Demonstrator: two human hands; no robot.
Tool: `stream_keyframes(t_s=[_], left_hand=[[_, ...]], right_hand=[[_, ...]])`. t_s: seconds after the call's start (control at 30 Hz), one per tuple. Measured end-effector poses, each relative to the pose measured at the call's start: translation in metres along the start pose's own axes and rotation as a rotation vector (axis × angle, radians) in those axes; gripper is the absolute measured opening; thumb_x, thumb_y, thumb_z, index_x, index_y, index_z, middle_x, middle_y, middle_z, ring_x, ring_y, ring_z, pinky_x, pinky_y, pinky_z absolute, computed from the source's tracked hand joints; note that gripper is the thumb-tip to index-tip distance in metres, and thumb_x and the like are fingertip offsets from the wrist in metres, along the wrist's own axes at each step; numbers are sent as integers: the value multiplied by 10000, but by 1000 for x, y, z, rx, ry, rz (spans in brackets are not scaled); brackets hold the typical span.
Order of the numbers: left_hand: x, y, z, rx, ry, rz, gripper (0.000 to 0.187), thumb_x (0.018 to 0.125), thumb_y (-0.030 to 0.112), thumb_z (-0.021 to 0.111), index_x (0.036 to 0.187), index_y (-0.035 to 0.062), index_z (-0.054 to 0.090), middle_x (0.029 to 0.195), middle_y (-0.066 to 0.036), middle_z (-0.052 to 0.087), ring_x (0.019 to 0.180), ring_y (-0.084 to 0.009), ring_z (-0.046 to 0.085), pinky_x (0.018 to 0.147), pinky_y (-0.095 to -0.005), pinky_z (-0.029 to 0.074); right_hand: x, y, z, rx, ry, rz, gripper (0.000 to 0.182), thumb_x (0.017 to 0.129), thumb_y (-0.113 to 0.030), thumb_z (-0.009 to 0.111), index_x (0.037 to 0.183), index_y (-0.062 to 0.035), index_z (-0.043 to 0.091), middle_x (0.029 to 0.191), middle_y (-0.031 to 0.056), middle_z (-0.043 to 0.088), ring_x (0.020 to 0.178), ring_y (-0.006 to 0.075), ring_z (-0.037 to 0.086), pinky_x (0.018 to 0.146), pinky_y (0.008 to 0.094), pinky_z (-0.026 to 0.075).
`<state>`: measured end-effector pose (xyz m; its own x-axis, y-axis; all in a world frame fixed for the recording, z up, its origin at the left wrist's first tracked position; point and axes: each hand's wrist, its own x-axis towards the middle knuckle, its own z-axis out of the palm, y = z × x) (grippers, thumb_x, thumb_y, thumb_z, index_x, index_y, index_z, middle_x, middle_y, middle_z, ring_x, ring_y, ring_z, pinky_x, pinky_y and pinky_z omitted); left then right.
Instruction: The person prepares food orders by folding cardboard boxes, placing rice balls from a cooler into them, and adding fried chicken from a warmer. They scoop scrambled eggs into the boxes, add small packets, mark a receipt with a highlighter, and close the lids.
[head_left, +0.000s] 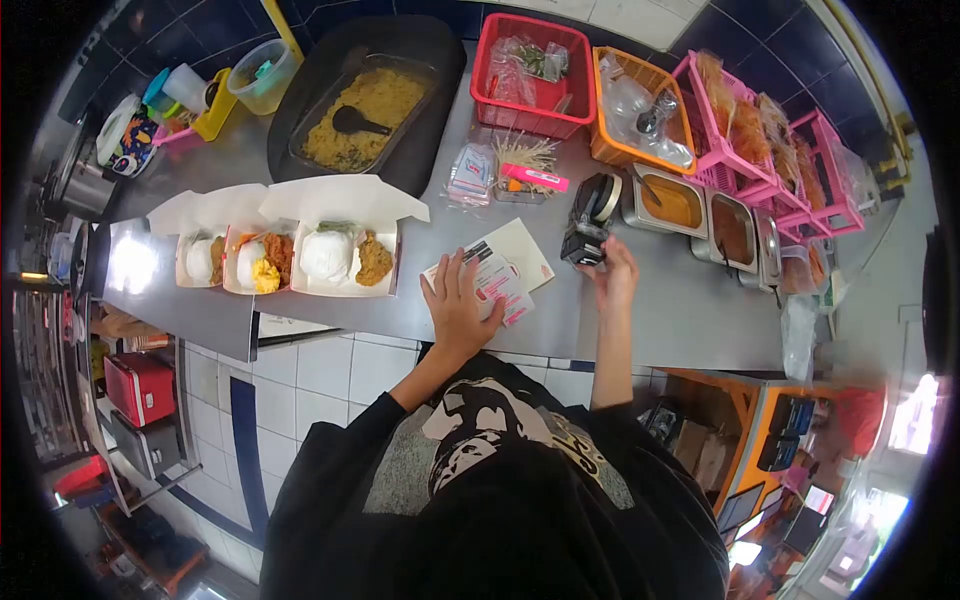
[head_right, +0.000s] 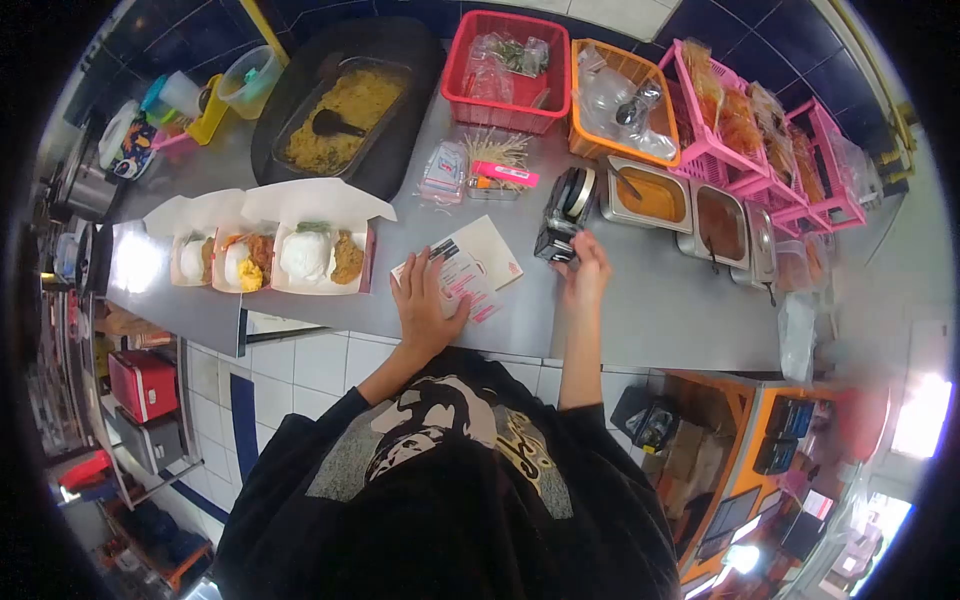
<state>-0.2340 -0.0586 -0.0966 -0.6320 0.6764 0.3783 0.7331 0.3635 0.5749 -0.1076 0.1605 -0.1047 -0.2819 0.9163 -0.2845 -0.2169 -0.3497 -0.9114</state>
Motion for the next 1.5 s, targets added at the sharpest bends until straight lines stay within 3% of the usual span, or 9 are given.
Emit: stream_keyframes(t_s=[0.27,0.4,0.53,0.7,0.9,1.1,1.23,1.3,1.5], left_hand=[[1,-4,0,-132,56,-6,827,689,290,724,1294,11,234,1404,-288,248,1269,-450,290,978,-687,132],[-2,-6,1,-167,78,-25,882,661,272,754,1304,41,196,1409,-302,228,1265,-456,295,966,-697,135],[-4,-10,8,-195,171,27,942,628,263,782,1322,90,168,1412,-298,230,1257,-452,316,958,-700,139],[-6,-15,9,-165,155,69,974,609,292,809,1319,74,179,1395,-248,281,1284,-408,332,973,-629,187],[-11,-18,-30,-535,-219,105,852,666,241,786,1290,41,243,1382,-242,334,1256,-387,376,1039,-479,296],[26,-107,-107,-201,453,-117,593,756,94,655,1274,-39,401,1319,-230,410,1191,-363,428,1007,-419,335],[97,-164,-186,362,590,-16,532,762,162,685,1215,-8,464,1130,-184,523,1058,-346,485,915,-422,385],[107,-195,-201,226,324,-76,396,767,153,685,1101,3,534,1016,-148,572,959,-314,530,840,-403,424],[118,-222,-207,-145,122,-108,188,807,133,631,948,15,589,801,-136,597,664,-299,560,617,-373,459]], right_hand=[[-11,69,-36,-404,202,-446,82,779,-46,693,734,-9,635,1141,143,522,934,212,605,695,293,511],[-40,5,7,-684,-152,-257,62,807,-86,665,798,-26,657,690,52,636,675,141,628,580,263,479],[-64,-38,120,-1036,-1029,-210,406,704,-128,746,1045,13,577,717,109,636,656,181,621,582,295,481],[-45,5,156,-1779,-1040,-512,710,532,-330,830,1126,-83,530,852,158,663,842,341,641,708,447,487],[-61,-24,83,-1734,-776,-187,678,540,-354,833,1079,-75,531,898,160,653,879,336,635,749,426,488],[-73,-65,67,-1817,-374,-5,783,620,-300,802,1271,-57,442,1057,175,627,1000,347,591,846,435,461],[-84,-20,165,-1251,-608,-958,651,721,-219,724,1280,-42,440,1115,199,580,1054,372,521,911,436,407],[-82,4,221,-1157,-682,-995,549,768,-174,675,1256,-32,465,1117,210,562,963,374,560,860,440,441],[-96,51,259,-598,-795,-221,333,846,-96,584,1154,12,518,983,186,572,750,285,620,655,375,501]])
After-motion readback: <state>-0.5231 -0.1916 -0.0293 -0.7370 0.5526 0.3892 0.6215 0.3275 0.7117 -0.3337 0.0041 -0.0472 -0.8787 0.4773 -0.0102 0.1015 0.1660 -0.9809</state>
